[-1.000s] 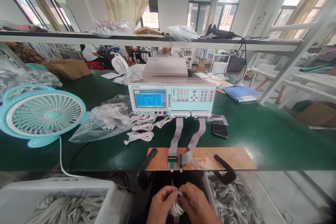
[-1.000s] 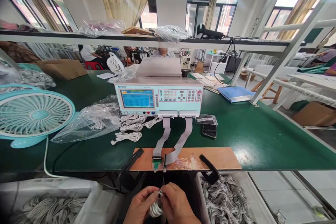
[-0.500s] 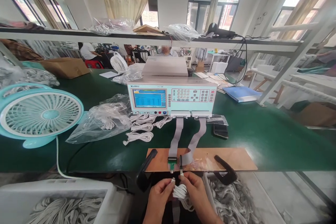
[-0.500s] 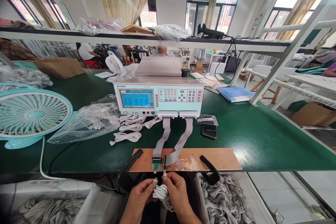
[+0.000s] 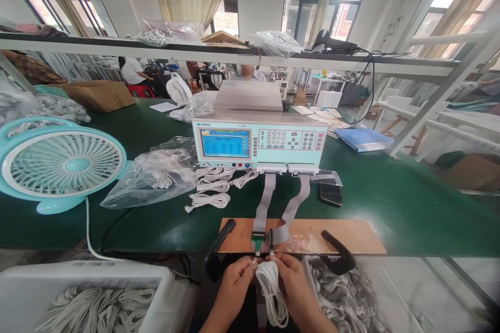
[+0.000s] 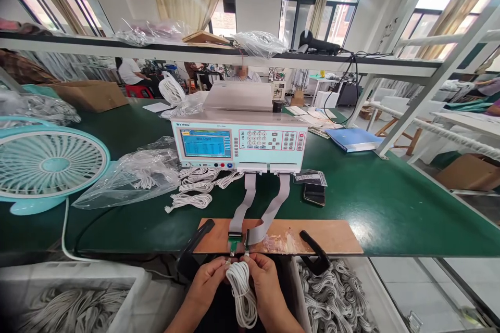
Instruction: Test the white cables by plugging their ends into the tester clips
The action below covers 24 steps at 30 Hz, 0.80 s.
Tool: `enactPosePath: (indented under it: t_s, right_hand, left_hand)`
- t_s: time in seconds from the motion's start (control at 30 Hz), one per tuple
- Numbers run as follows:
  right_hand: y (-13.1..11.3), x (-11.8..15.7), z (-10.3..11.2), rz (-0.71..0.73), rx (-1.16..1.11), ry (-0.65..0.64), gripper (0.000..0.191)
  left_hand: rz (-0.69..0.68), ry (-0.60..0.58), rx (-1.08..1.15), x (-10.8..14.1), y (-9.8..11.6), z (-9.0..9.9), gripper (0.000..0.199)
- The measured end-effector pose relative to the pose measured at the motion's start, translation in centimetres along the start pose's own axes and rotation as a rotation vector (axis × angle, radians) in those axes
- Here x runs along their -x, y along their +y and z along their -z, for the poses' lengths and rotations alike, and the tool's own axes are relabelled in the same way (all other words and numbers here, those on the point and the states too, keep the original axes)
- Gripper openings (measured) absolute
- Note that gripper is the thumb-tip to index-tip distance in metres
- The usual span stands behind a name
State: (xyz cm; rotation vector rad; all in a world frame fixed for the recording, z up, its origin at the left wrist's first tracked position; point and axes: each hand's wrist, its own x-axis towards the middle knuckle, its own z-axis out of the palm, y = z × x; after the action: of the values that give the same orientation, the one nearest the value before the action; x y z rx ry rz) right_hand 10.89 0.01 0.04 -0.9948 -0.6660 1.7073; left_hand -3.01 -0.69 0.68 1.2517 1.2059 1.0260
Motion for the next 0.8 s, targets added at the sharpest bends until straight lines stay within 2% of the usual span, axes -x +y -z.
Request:
enactPosePath:
  t_s: [0.23,0.37,0.53,0.67,0.73,0.8]
  right_hand:
    - [-0.3,0.1,0.0,-0.025,-0.015,-0.012,0.023]
    - [-0.5,0.2,0.1,0.014,0.037,-0.027,0.023]
    - [-0.3,-0.1,0.1,-0.005,0.061,-0.027,0.022]
    - [-0.3,0.0,0.6,-0.067,0.069,-0.004,0.022]
    - [-0.3,0.1,0.9,-0.089,0.078,0.04,0.025]
    - [-0.3,0.1,1.0,-0.081,0.159,0.109,0.032]
  left_hand:
    - [-0.024,0.096,0.027,-0.3,-1.0,-0.9,0.03]
    - [0.026,0.184,0.12,-0.2,-1.4,-1.9,0.031]
    - [0.094,0.29,0.301,-0.1,-1.7,-3.4,0.029]
    - [0.071,0.357,0.234,-0.2,-1.7,-4.4,0.034]
    - [0.075,0.39,0.192,0.3,-1.2,-4.2,0.035]
    - [0.065,0.426,0.142,1.5,0.0,-2.6,0.031]
